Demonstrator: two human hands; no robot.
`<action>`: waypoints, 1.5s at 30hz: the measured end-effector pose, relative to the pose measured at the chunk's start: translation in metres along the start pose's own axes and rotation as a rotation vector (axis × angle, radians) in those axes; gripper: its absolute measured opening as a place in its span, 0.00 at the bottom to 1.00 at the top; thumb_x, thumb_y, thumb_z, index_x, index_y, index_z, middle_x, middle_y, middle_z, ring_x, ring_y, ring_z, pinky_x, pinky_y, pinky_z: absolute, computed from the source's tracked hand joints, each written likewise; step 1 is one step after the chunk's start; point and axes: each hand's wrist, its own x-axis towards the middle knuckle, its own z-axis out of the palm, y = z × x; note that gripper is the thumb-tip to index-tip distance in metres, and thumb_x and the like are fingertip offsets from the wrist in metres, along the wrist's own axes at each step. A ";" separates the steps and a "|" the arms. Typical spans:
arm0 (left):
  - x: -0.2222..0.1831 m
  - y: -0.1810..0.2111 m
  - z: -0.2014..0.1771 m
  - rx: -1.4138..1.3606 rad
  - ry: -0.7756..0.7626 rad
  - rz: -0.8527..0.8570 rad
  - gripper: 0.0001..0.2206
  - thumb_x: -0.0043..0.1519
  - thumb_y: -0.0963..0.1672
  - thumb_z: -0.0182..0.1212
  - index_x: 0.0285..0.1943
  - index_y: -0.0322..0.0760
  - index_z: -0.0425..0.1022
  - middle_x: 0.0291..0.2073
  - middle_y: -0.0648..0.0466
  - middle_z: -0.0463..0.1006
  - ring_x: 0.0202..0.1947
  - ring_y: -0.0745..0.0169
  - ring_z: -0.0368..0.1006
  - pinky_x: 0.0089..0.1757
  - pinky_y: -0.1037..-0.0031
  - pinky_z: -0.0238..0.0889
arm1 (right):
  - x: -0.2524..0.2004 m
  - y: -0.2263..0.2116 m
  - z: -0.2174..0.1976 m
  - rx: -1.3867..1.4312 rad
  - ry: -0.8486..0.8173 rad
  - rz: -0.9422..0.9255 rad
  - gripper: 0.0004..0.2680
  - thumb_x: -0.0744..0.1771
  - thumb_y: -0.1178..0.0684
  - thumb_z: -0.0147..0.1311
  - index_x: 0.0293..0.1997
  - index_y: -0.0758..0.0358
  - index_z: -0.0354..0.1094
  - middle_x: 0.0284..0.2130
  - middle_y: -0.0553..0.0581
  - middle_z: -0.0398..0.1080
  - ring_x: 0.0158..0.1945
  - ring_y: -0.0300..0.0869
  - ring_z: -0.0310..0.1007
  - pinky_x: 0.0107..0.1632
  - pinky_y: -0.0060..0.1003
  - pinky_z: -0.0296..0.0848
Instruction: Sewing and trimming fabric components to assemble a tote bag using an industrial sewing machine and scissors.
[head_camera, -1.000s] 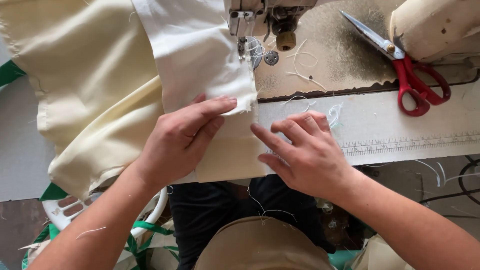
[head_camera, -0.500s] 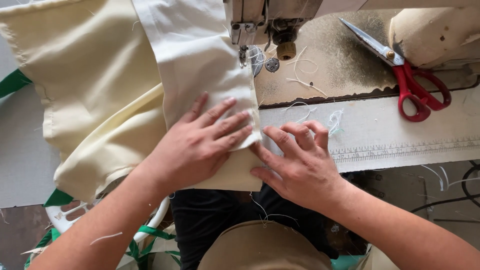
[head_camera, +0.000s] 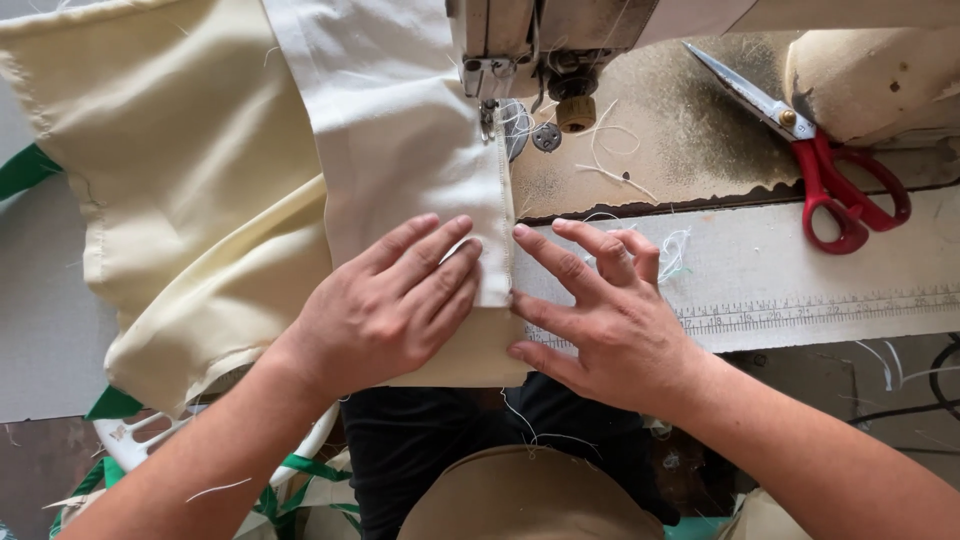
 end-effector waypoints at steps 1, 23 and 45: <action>0.000 0.000 0.000 -0.003 -0.001 0.000 0.11 0.62 0.38 0.41 0.41 0.28 0.73 0.43 0.44 0.75 0.49 0.49 0.70 0.52 0.63 0.61 | 0.000 0.001 0.000 0.002 -0.002 0.002 0.10 0.63 0.38 0.52 0.40 0.47 0.69 0.59 0.56 0.54 0.59 0.52 0.54 0.51 0.48 0.45; 0.012 -0.001 0.027 -0.156 -0.136 -0.396 0.13 0.61 0.46 0.48 0.46 0.31 0.69 0.50 0.45 0.71 0.57 0.46 0.61 0.55 0.46 0.44 | 0.011 0.005 -0.010 0.108 -0.092 -0.037 0.11 0.62 0.38 0.50 0.34 0.51 0.66 0.53 0.53 0.62 0.55 0.51 0.56 0.55 0.52 0.42; 0.007 -0.049 0.043 -0.140 -0.272 -0.370 0.26 0.62 0.54 0.44 0.62 0.35 0.63 0.61 0.48 0.63 0.65 0.39 0.47 0.57 0.42 0.26 | 0.040 0.030 0.001 0.014 -0.086 -0.045 0.13 0.62 0.35 0.49 0.35 0.52 0.68 0.53 0.55 0.63 0.57 0.49 0.55 0.57 0.52 0.39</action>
